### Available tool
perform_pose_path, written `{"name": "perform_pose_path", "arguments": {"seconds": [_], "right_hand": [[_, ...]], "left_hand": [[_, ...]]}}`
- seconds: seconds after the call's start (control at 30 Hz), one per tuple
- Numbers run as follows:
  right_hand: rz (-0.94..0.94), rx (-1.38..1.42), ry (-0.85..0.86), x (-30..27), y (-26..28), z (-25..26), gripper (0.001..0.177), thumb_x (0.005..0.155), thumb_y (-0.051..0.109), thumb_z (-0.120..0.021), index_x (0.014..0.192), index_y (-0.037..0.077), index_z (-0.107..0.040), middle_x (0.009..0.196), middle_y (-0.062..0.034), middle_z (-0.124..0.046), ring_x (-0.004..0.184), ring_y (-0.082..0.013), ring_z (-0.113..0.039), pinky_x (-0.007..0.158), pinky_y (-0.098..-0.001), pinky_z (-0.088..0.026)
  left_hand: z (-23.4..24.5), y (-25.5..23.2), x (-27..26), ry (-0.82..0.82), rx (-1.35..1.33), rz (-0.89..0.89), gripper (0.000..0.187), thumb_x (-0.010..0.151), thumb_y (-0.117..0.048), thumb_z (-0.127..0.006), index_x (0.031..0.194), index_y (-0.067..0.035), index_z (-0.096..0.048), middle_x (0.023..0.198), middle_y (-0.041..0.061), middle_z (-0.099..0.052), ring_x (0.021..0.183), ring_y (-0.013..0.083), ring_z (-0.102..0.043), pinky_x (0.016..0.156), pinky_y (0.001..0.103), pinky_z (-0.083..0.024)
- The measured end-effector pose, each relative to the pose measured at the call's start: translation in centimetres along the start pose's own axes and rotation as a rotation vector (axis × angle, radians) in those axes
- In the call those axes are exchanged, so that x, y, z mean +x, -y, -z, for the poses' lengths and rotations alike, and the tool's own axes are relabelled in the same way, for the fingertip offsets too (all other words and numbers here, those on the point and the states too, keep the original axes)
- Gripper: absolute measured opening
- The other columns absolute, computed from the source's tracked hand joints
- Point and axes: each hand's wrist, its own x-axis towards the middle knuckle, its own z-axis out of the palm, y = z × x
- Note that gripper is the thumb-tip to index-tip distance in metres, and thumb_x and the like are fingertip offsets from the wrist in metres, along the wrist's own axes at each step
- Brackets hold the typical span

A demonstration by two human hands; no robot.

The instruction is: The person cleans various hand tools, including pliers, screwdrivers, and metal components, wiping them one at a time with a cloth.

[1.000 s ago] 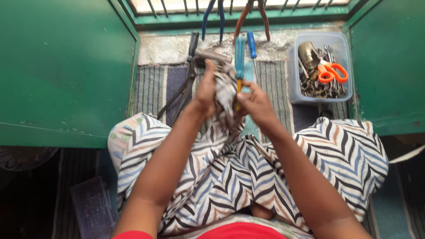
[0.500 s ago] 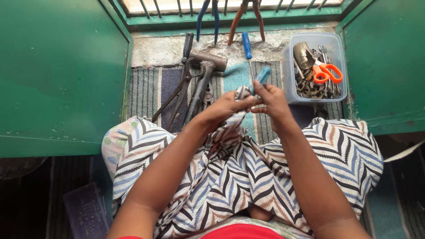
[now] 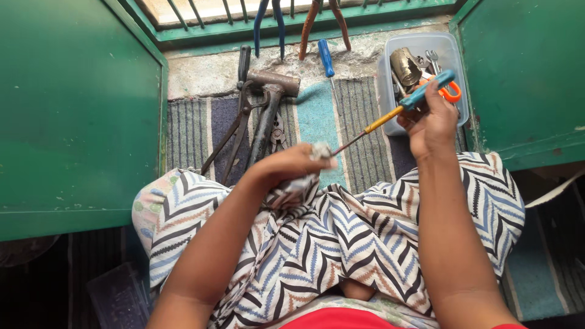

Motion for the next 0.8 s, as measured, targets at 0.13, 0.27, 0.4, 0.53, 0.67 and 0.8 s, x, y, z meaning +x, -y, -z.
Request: {"name": "perform_pose_path", "arguments": {"seconds": [0.13, 0.27, 0.4, 0.53, 0.67, 0.8], "right_hand": [[-0.012, 0.081, 0.111, -0.1, -0.1, 0.1, 0.034, 0.103, 0.038, -0.059, 0.118, 0.008, -0.059, 0.101, -0.0098, -0.070, 0.090, -0.0228, -0.070, 0.075, -0.0416, -0.062], [-0.104, 0.112, 0.212, -1.8, -0.4, -2.5, 0.032, 0.106, 0.033, -0.055, 0.125, 0.008, -0.057, 0.106, -0.0140, -0.070, 0.097, -0.0235, -0.069, 0.083, -0.0425, -0.063], [-0.292, 0.025, 0.380, -3.9, -2.4, -6.2, 0.026, 0.105, 0.025, -0.054, 0.119, 0.004, -0.053, 0.110, -0.0165, -0.070, 0.100, -0.0258, -0.072, 0.086, -0.0445, -0.065], [-0.238, 0.018, 0.507, -4.4, -4.1, -7.1, 0.025, 0.107, 0.027, -0.054, 0.119, 0.005, -0.052, 0.112, -0.0173, -0.070, 0.097, -0.0240, -0.071, 0.083, -0.0427, -0.064], [-0.178, -0.039, 0.406, -3.2, -4.5, -5.7, 0.025, 0.103, 0.027, -0.056, 0.118, 0.007, -0.053, 0.110, -0.0149, -0.071, 0.096, -0.0236, -0.074, 0.082, -0.0446, -0.066], [-0.070, -0.023, 0.261, -1.1, -4.0, -3.8, 0.029, 0.108, 0.030, -0.056, 0.118, 0.003, -0.056, 0.110, -0.0146, -0.072, 0.091, -0.0246, -0.071, 0.079, -0.0424, -0.061]], "left_hand": [[2.0, 0.3, 1.6, -0.330, -0.427, -0.086, 0.041, 0.097, -0.047, -0.049, 0.091, -0.008, -0.061, 0.076, 0.007, -0.072, 0.057, 0.0140, -0.063, 0.052, 0.032, -0.055], [3.9, 2.7, 3.6, -0.478, -0.573, -0.148, 0.063, 0.105, -0.063, -0.037, 0.095, -0.007, -0.065, 0.072, 0.003, -0.062, 0.056, 0.0132, -0.057, 0.052, 0.030, -0.048], [3.1, 3.3, 4.5, -0.508, -0.311, -0.223, 0.083, 0.099, -0.070, -0.024, 0.108, -0.003, -0.071, 0.081, 0.006, -0.074, 0.069, 0.0145, -0.070, 0.064, 0.029, -0.058], [0.7, 1.4, 2.9, -0.164, -0.218, -0.065, 0.084, 0.094, -0.073, -0.025, 0.126, -0.010, -0.071, 0.094, 0.000, -0.074, 0.091, 0.0101, -0.068, 0.083, 0.028, -0.050], [0.0, 0.0, 1.5, -0.164, -0.176, -0.087, 0.075, 0.099, -0.069, -0.040, 0.119, -0.003, -0.070, 0.095, 0.001, -0.072, 0.093, 0.0096, -0.065, 0.086, 0.031, -0.050], [1.3, -1.1, 0.5, -0.172, 0.063, -0.125, 0.068, 0.102, -0.062, -0.048, 0.091, 0.001, -0.070, 0.076, 0.004, -0.055, 0.067, 0.0124, -0.042, 0.057, 0.035, -0.036]]}}
